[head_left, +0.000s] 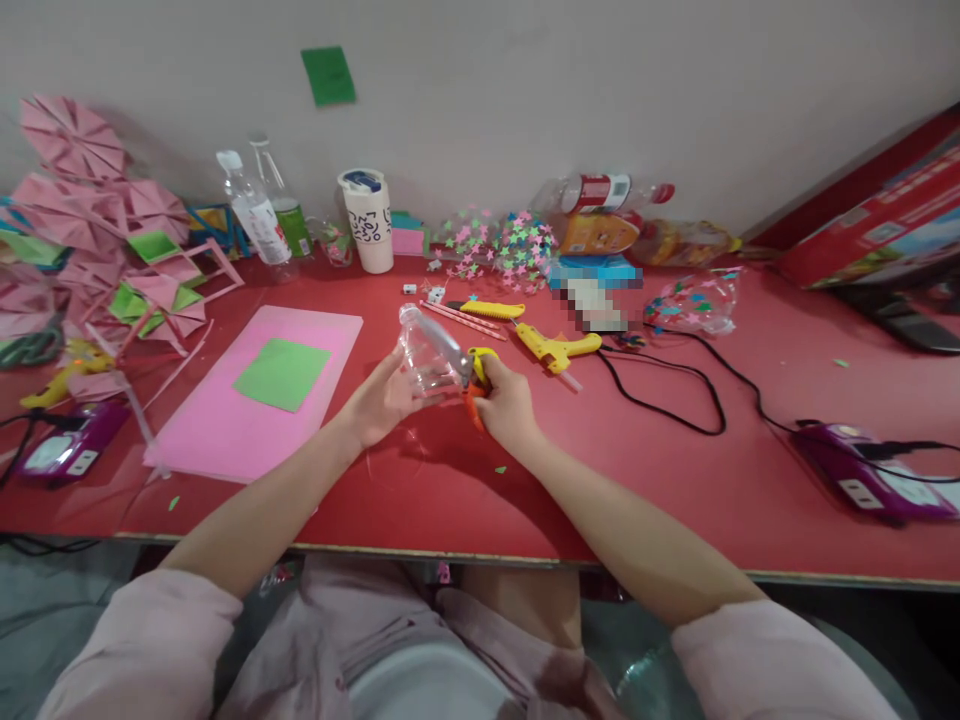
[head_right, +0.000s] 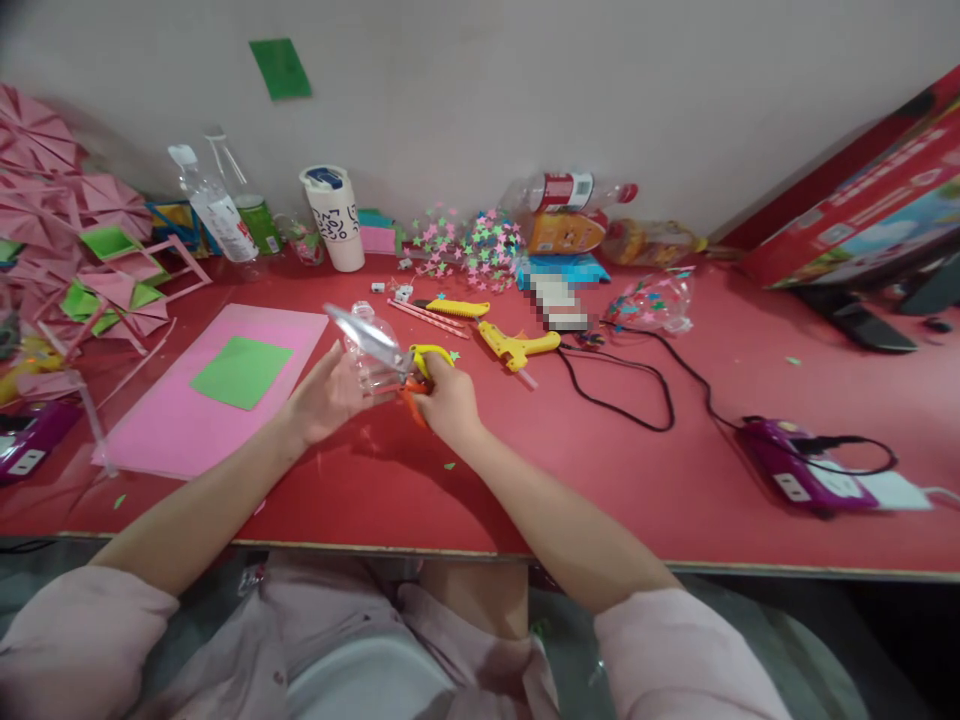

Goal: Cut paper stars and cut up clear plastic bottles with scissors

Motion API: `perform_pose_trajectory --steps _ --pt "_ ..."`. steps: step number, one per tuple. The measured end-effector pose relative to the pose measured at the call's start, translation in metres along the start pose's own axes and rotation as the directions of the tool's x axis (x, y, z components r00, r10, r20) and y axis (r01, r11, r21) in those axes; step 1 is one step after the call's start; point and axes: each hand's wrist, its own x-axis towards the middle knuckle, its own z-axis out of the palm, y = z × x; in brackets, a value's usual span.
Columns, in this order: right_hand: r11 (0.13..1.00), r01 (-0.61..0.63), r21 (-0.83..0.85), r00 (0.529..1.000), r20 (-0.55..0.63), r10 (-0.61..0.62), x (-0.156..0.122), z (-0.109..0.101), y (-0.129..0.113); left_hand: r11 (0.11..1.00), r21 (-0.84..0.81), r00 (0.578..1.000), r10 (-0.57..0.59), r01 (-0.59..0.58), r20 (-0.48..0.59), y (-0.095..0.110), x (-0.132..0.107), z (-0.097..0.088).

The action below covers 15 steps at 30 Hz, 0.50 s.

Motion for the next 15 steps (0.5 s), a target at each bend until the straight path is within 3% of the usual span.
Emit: perform_pose_trajectory --steps 4,8,11,15 --pt "1.0 0.03 -0.001 0.988 0.151 -0.03 -0.006 0.0 -0.006 0.997 0.017 0.989 0.082 -0.081 -0.123 0.003 0.001 -0.005" --pt "0.996 -0.079 0.04 0.975 0.213 0.068 -0.002 -0.011 -0.007 0.981 0.012 0.97 0.196 -0.196 -0.143 0.013 0.003 -0.017" --pt "0.986 -0.135 -0.098 0.951 0.268 0.157 0.003 -0.019 -0.006 0.968 0.021 0.954 0.249 -0.249 -0.169 0.02 0.004 -0.025" --pt "0.969 -0.102 -0.225 0.947 0.275 0.163 0.006 -0.019 -0.004 0.955 0.014 0.936 0.294 -0.297 -0.194 0.022 0.007 -0.031"
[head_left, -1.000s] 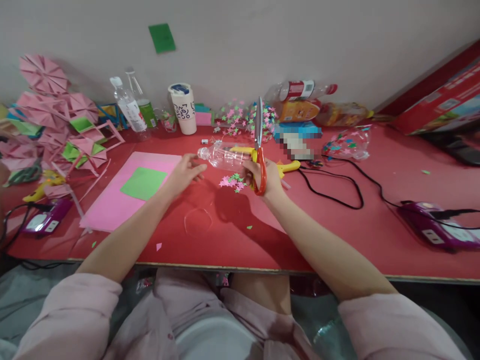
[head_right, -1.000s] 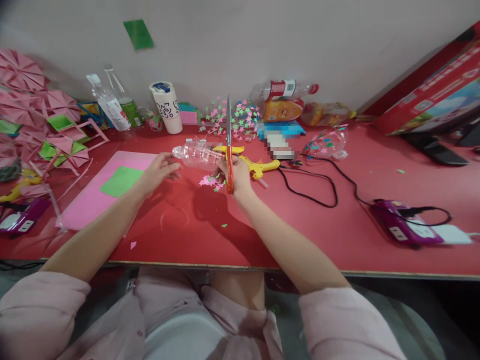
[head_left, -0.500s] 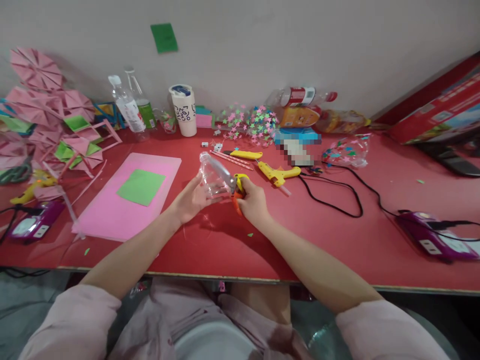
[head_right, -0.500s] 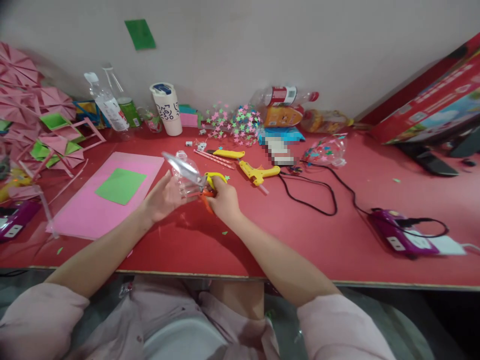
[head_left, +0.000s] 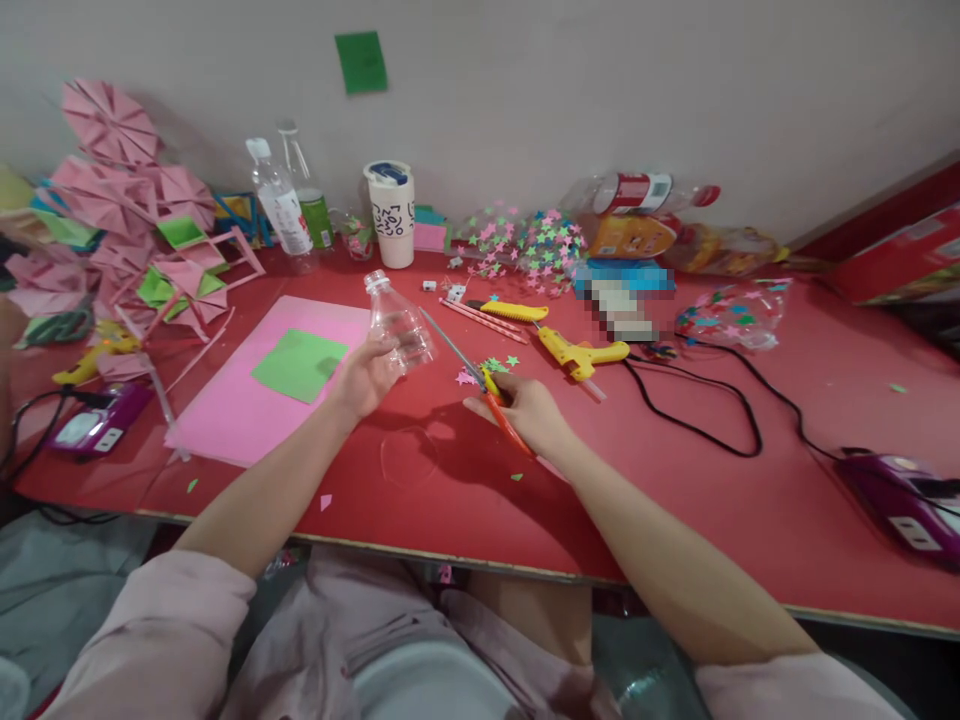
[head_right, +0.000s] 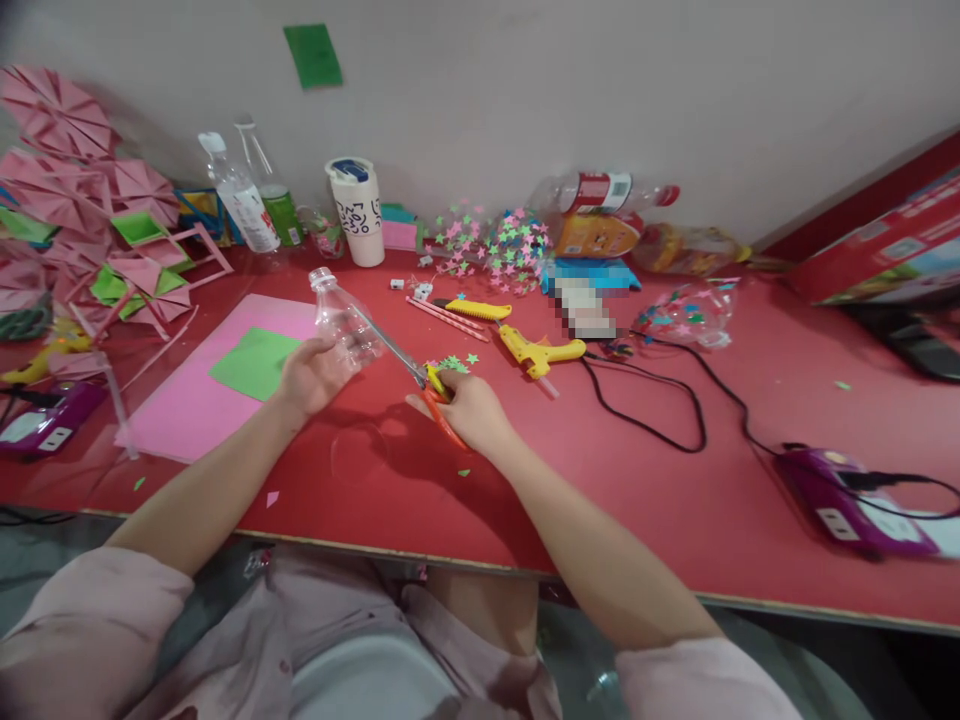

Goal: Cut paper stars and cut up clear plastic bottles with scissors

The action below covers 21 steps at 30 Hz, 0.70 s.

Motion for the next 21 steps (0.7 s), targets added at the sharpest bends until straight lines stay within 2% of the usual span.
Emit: perform_pose_trajectory --steps 6,14,21 --pt "1.0 -0.028 0.012 0.997 -0.065 0.029 0.0048 0.0048 0.0052 1.0 0.001 1.0 0.003 -0.003 0.007 -0.0056 0.0036 -0.0049" --pt "0.987 -0.067 0.143 0.997 -0.03 0.072 0.0057 0.0066 0.0095 0.999 -0.002 0.998 0.043 -0.043 -0.048 -0.0083 0.0072 -0.0069" --pt "0.989 -0.083 0.121 0.996 -0.021 0.087 0.0072 0.0067 0.0089 1.0 -0.006 0.999 0.03 -0.03 -0.041 -0.0094 0.0054 -0.0075"
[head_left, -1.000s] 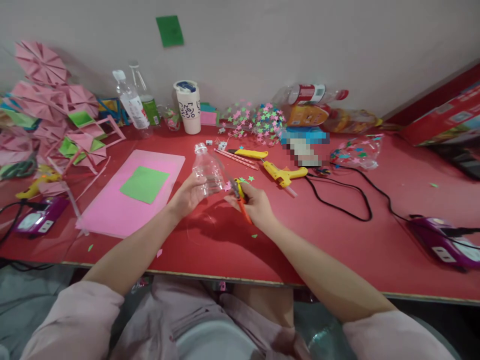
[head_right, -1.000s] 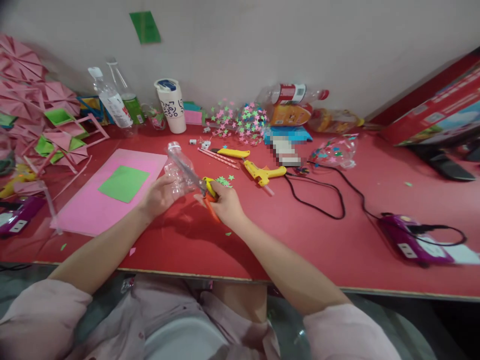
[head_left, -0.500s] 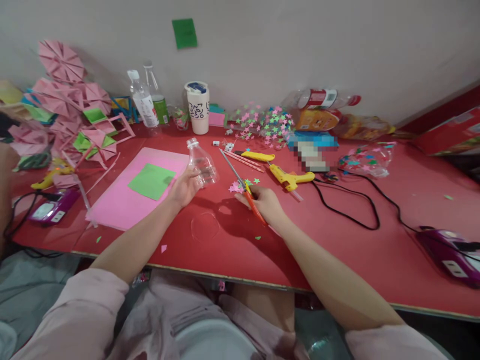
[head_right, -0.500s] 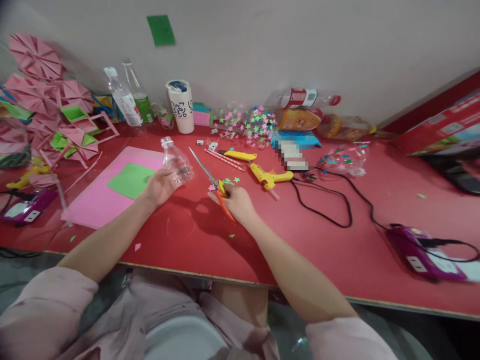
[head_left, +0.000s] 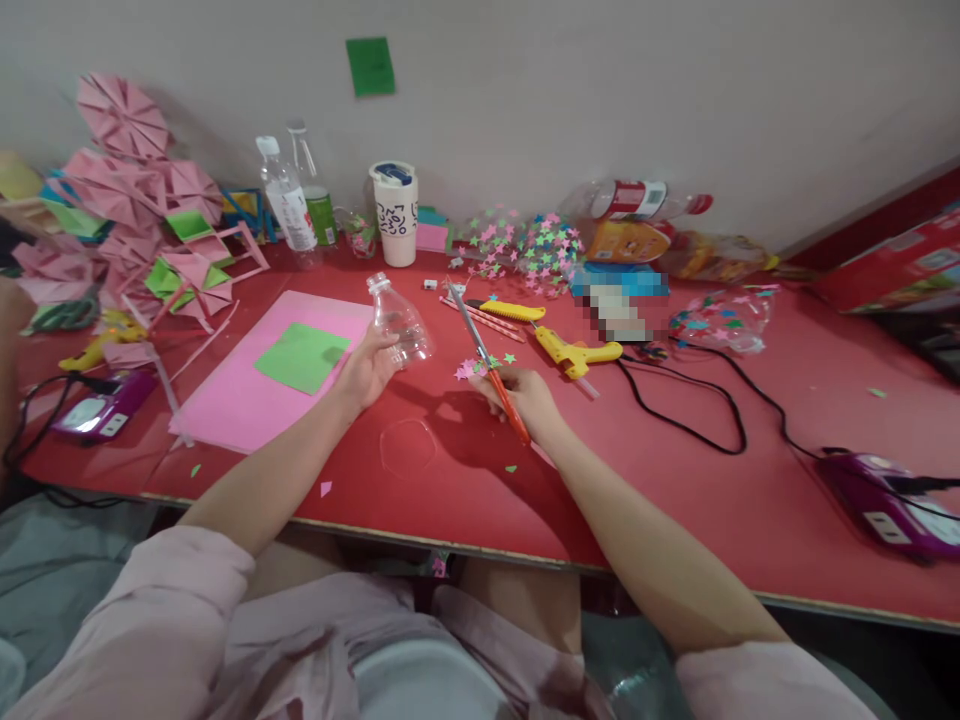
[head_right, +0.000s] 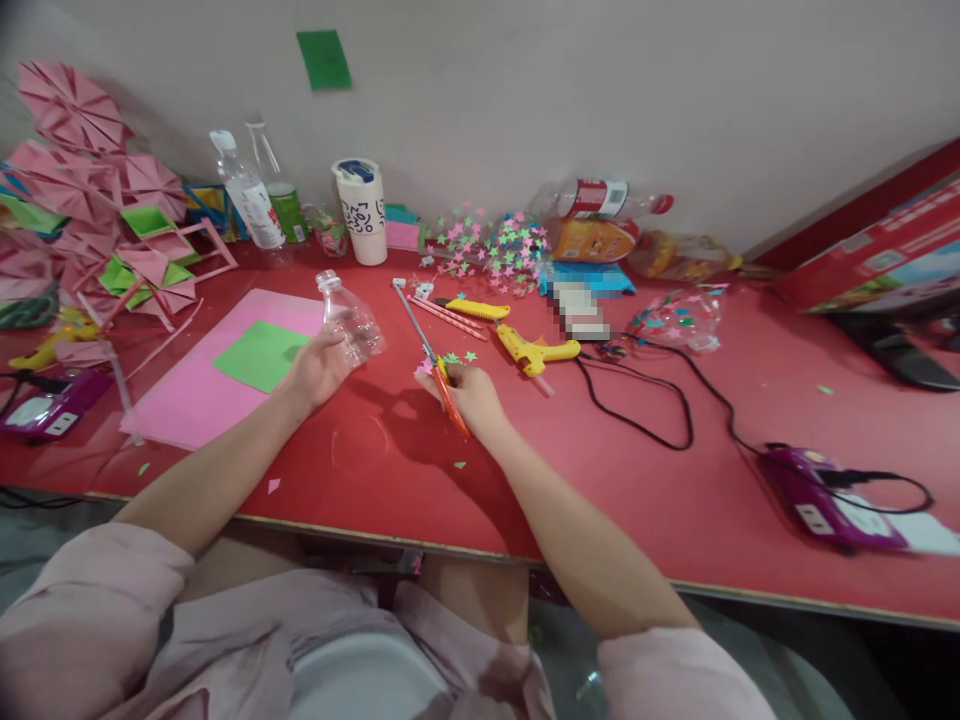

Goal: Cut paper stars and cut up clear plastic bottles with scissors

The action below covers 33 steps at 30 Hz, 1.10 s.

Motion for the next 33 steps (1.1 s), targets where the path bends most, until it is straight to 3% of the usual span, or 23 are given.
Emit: perform_pose_trajectory --steps 4,8,10,19,27,33 --pt "0.983 0.048 -0.175 0.999 -0.001 -0.049 -0.002 -0.004 -0.004 0.999 -0.048 1.0 0.013 -0.014 -0.018 0.001 0.001 0.0" --pt "0.963 0.083 -0.257 0.985 0.17 -0.04 -0.012 -0.01 -0.014 0.991 -0.118 0.993 0.052 -0.064 -0.101 0.005 0.005 -0.001" --pt "0.955 0.109 -0.277 0.981 0.188 -0.057 -0.016 -0.013 -0.018 0.987 -0.135 0.991 0.067 -0.082 -0.114 0.009 0.006 -0.001" --pt "0.897 0.201 -0.394 0.96 0.261 -0.101 -0.022 -0.013 -0.019 0.984 -0.118 0.991 0.131 -0.135 -0.036 0.018 -0.002 0.01" --pt "0.966 0.133 -0.223 0.954 0.294 -0.064 -0.029 -0.011 -0.024 0.979 -0.009 0.979 0.206 -0.206 -0.006 0.012 -0.006 0.011" --pt "0.987 0.081 -0.141 0.95 0.311 -0.033 -0.03 -0.01 -0.023 0.979 0.101 0.981 0.169 -0.178 0.091 0.008 -0.012 0.011"
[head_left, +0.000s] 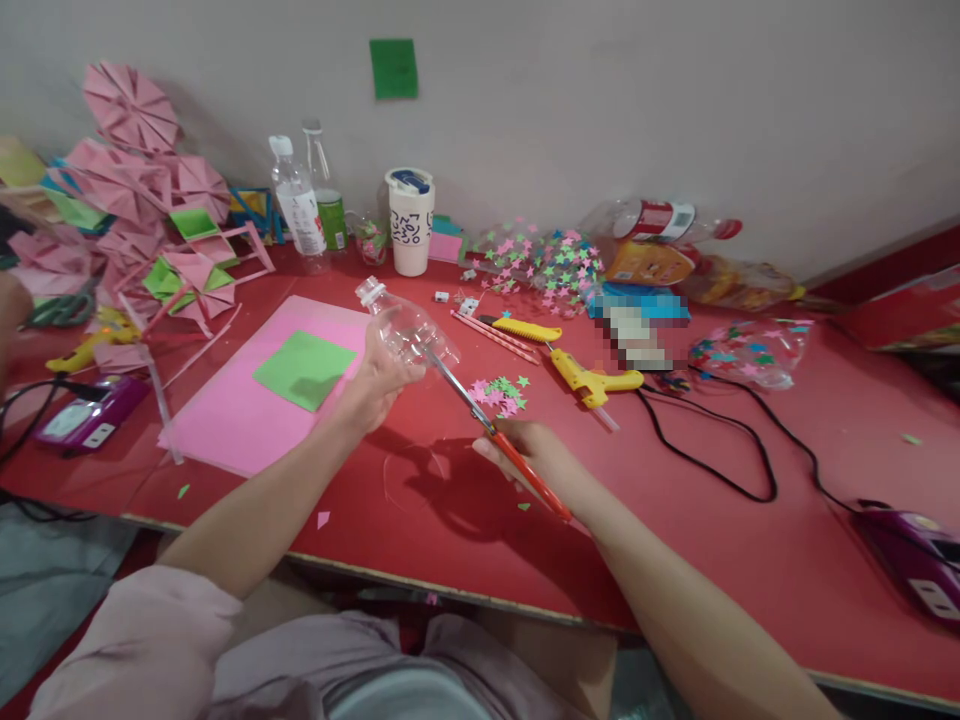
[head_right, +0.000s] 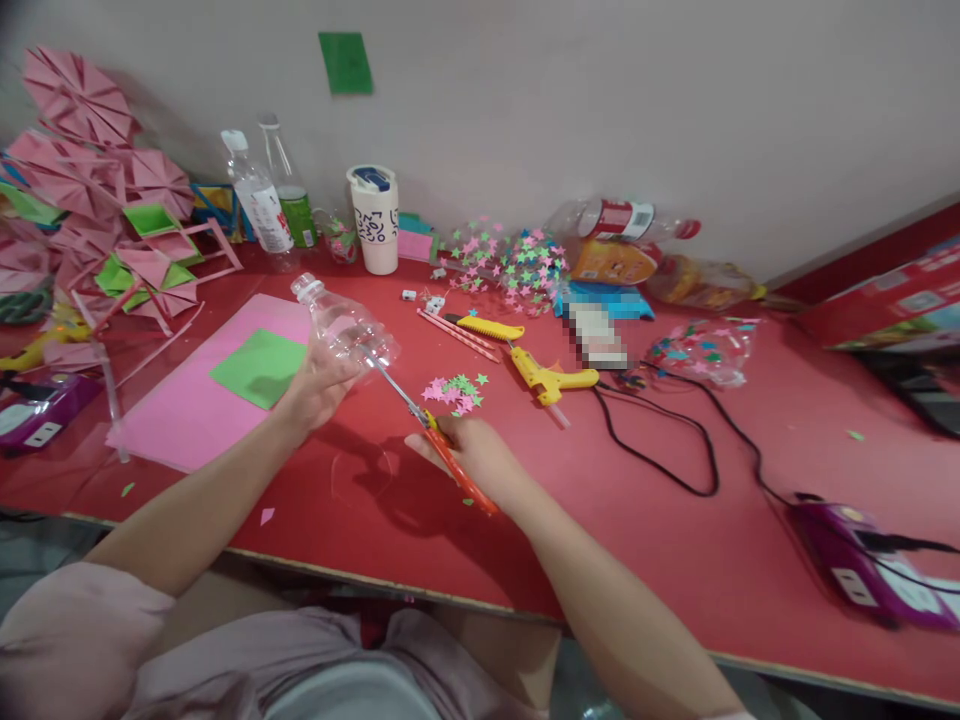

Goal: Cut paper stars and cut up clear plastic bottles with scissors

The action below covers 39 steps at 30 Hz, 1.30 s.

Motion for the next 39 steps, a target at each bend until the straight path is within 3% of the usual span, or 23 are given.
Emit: perform_pose_trajectory --steps 10,20,35,39 --pt "0.997 -0.006 0.075 0.999 0.041 0.003 -0.0026 0.0016 -0.0008 0.998 -0.051 0.999 0.035 -0.034 0.014 0.0095 0.0003 0.0051" --pt "0.999 0.032 -0.008 0.999 0.014 -0.032 -0.0053 0.0027 -0.0044 1.0 -0.007 0.999 0.019 -0.019 0.038 0.0045 -0.0004 0.0025" --pt "0.997 0.067 -0.049 0.997 -0.024 -0.069 -0.0006 0.0056 -0.0016 0.996 -0.091 0.999 0.006 -0.001 0.053 0.0069 0.0025 0.0032" --pt "0.996 0.06 -0.072 0.997 -0.053 -0.063 0.0023 0.0054 0.0018 0.995 -0.099 1.0 -0.008 0.007 -0.007 0.0049 0.005 0.0028"
